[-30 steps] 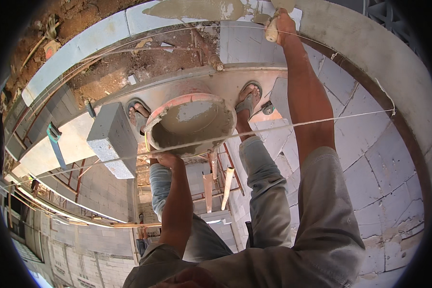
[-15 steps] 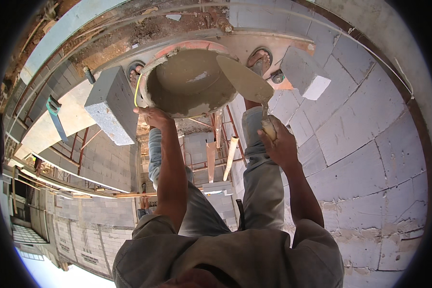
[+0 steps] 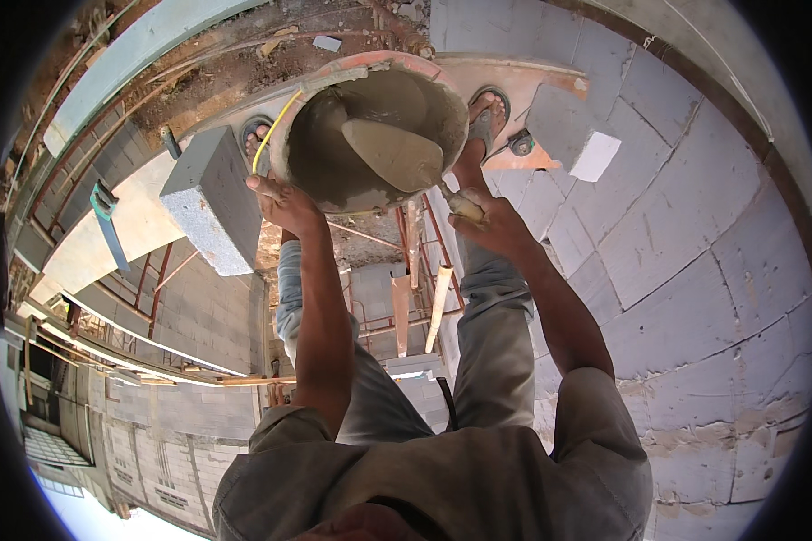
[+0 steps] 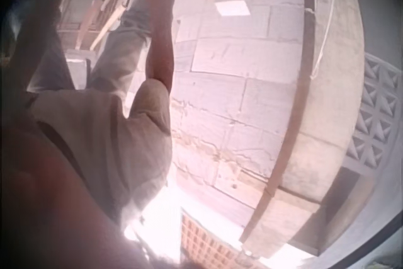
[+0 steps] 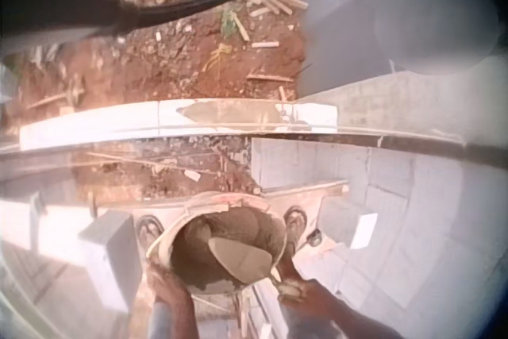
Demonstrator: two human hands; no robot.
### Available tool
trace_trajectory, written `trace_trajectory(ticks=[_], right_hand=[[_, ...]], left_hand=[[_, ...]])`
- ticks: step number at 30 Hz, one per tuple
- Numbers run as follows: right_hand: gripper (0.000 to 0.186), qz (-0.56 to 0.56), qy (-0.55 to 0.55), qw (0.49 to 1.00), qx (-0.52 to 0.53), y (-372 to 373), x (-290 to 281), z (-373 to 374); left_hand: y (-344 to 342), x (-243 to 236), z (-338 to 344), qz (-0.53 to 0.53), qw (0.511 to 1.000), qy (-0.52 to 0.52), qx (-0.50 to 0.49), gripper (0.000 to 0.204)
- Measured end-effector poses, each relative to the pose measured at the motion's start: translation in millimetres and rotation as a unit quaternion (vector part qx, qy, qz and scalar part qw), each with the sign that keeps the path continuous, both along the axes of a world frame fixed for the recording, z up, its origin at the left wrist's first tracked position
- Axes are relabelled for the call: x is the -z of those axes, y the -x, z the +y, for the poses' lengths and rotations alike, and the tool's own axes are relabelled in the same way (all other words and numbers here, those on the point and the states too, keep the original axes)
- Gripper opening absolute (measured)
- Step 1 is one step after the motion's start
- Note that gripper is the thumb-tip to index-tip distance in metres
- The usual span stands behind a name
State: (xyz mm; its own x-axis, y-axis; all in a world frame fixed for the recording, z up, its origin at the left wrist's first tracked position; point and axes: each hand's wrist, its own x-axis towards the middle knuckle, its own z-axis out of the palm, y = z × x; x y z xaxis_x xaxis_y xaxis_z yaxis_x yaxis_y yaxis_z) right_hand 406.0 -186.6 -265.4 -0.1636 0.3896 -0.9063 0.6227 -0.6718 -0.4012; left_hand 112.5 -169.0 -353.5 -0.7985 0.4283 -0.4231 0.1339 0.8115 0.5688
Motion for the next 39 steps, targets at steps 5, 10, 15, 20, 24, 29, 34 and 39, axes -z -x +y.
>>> trace_trajectory(ticks=[5, 10, 15, 20, 24, 29, 34, 39], right_hand=[[0.039, 0.018, -0.024, 0.999, -0.04, -19.9, 25.1, -18.9], [0.039, 0.034, -0.062, 0.995, 0.076, -41.8, 16.1, -17.0], [0.044, -0.028, -0.022, 0.973, 0.226, -73.3, 27.7, 30.4], [0.048, -0.213, -0.308, 0.926, 0.048, -120.2, 113.6, 98.3], [0.046, -0.36, -0.36, 0.853, -0.114, -137.1, 159.1, 163.3], [0.037, -0.461, -0.37, 0.783, -0.195, -138.4, 167.5, 201.4], [0.037, -0.382, -0.397, 0.82, -0.154, -158.2, 182.8, 183.3], [0.042, -0.352, -0.387, 0.838, -0.156, -161.9, 178.8, 168.1]], left_hand=[[6.4, 7.3, 0.4, 0.0, 0.998, 0.01, -0.063, 0.085], [25.6, 37.8, -43.2, -0.009, 0.984, 0.106, -0.144, 0.101], [14.2, 43.4, -54.5, 0.055, 0.981, 0.117, -0.144, 0.102], [16.9, 53.0, -57.5, 0.086, 0.981, 0.094, -0.15, 0.101], [10.1, 34.4, -40.5, 0.056, 0.976, 0.167, -0.126, 0.098], [9.9, 45.4, -49.5, 0.124, 0.972, 0.147, -0.135, 0.098], [12.0, 42.8, -51.1, 0.076, 0.974, 0.154, -0.147, 0.096], [11.0, 41.9, -43.6, 0.094, 0.967, 0.165, -0.17, 0.1]])
